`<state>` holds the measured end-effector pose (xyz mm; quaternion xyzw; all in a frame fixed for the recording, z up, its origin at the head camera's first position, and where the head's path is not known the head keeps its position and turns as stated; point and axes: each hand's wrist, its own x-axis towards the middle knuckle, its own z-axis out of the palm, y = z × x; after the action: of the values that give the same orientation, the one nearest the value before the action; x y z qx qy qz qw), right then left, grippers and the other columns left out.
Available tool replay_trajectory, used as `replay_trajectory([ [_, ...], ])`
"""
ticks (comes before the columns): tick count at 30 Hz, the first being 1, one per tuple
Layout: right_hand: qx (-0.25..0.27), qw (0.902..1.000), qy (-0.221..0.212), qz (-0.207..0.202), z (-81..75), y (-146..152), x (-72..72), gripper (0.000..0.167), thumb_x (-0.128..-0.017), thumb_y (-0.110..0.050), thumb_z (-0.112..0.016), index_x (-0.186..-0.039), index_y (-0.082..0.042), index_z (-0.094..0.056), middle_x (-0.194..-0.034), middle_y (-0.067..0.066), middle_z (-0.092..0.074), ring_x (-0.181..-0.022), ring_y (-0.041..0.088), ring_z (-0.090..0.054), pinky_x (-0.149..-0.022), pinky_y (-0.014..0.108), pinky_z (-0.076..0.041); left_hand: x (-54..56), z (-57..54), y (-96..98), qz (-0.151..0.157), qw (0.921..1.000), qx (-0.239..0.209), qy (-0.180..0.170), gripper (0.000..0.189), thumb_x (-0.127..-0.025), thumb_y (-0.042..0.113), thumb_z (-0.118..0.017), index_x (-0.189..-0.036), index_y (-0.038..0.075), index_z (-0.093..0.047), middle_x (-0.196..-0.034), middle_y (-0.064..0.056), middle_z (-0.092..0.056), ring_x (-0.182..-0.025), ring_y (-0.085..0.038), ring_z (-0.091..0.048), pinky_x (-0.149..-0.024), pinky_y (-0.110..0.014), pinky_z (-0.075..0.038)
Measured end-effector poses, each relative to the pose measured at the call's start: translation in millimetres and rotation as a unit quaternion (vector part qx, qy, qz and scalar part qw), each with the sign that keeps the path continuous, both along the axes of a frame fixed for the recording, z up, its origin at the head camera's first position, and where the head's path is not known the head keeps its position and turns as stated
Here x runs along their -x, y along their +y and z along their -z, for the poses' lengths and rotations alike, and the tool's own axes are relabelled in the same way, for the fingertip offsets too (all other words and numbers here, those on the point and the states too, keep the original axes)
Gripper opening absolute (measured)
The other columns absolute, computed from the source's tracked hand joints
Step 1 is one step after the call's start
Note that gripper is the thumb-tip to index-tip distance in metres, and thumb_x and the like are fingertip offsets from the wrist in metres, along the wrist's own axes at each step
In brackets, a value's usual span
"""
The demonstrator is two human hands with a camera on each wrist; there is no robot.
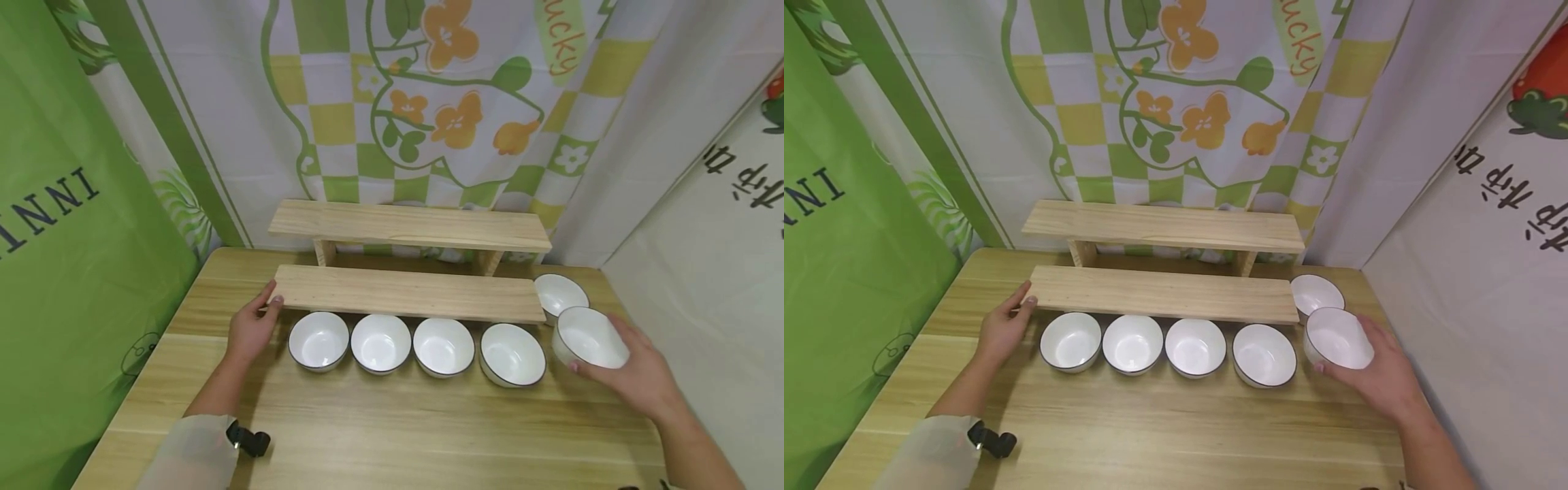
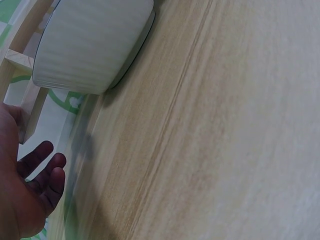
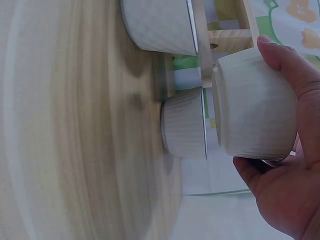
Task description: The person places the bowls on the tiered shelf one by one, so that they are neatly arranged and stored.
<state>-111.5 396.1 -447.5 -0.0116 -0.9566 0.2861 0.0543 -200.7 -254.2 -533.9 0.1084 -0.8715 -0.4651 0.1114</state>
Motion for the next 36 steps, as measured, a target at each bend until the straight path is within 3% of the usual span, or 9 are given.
replay_trajectory([
  [11, -0.004, 0.9999, 0.001, -0.011, -13.1, -13, 12.7, 0.119, -0.074, -0.05, -0.092, -0.164, -0.007, -0.027, -0.157, 0.033, -0.034, -0.132, 0.061, -0.038, -0.094, 0.073, -0.036, -0.6, 2.1, -2.8, 0.003, 0.9999, -0.011, -0.01, 0.054, -0.102, 0.058, -0.058, -0.151, 0.035, -0.055, -0.132, -0.017, -0.068, -0.107, -0.033, -0.069, -0.082, -0.037, -0.054],
  [17, 0.004, 0.9998, 0.005, -0.021, -15.0, -21, 18.5, 0.119, -0.074, -0.049, -0.093, -0.163, -0.005, -0.028, -0.157, 0.031, -0.035, -0.134, 0.06, -0.038, -0.098, 0.074, -0.034, -1.2, 2.7, -2.3, -0.002, 0.9998, -0.02, -0.01, 0.054, -0.101, 0.058, -0.059, -0.15, 0.036, -0.055, -0.132, -0.016, -0.068, -0.106, -0.032, -0.069, -0.078, -0.03, -0.053],
  [21, 0.006, 0.9996, 0.011, -0.025, -16.9, -26, 21.4, 0.119, -0.073, -0.047, -0.094, -0.163, -0.003, -0.028, -0.156, 0.032, -0.035, -0.135, 0.06, -0.037, -0.101, 0.076, -0.032, -0.6, 2.2, -1.3, -0.001, 0.9998, -0.016, -0.011, 0.054, -0.101, 0.058, -0.059, -0.15, 0.036, -0.055, -0.133, -0.016, -0.068, -0.105, -0.032, -0.069, -0.079, -0.032, -0.053],
  [36, -0.008, 0.9994, -0.007, -0.032, -23.9, -45, 34.0, 0.12, -0.074, -0.053, -0.091, -0.165, -0.008, -0.026, -0.162, 0.032, -0.028, -0.138, 0.062, -0.034, -0.099, 0.077, -0.034, 0.2, 1.4, 0.8, -0.006, 0.9997, -0.021, -0.008, 0.053, -0.101, 0.058, -0.059, -0.15, 0.036, -0.055, -0.131, -0.015, -0.069, -0.103, -0.032, -0.069, -0.078, -0.031, -0.054],
])
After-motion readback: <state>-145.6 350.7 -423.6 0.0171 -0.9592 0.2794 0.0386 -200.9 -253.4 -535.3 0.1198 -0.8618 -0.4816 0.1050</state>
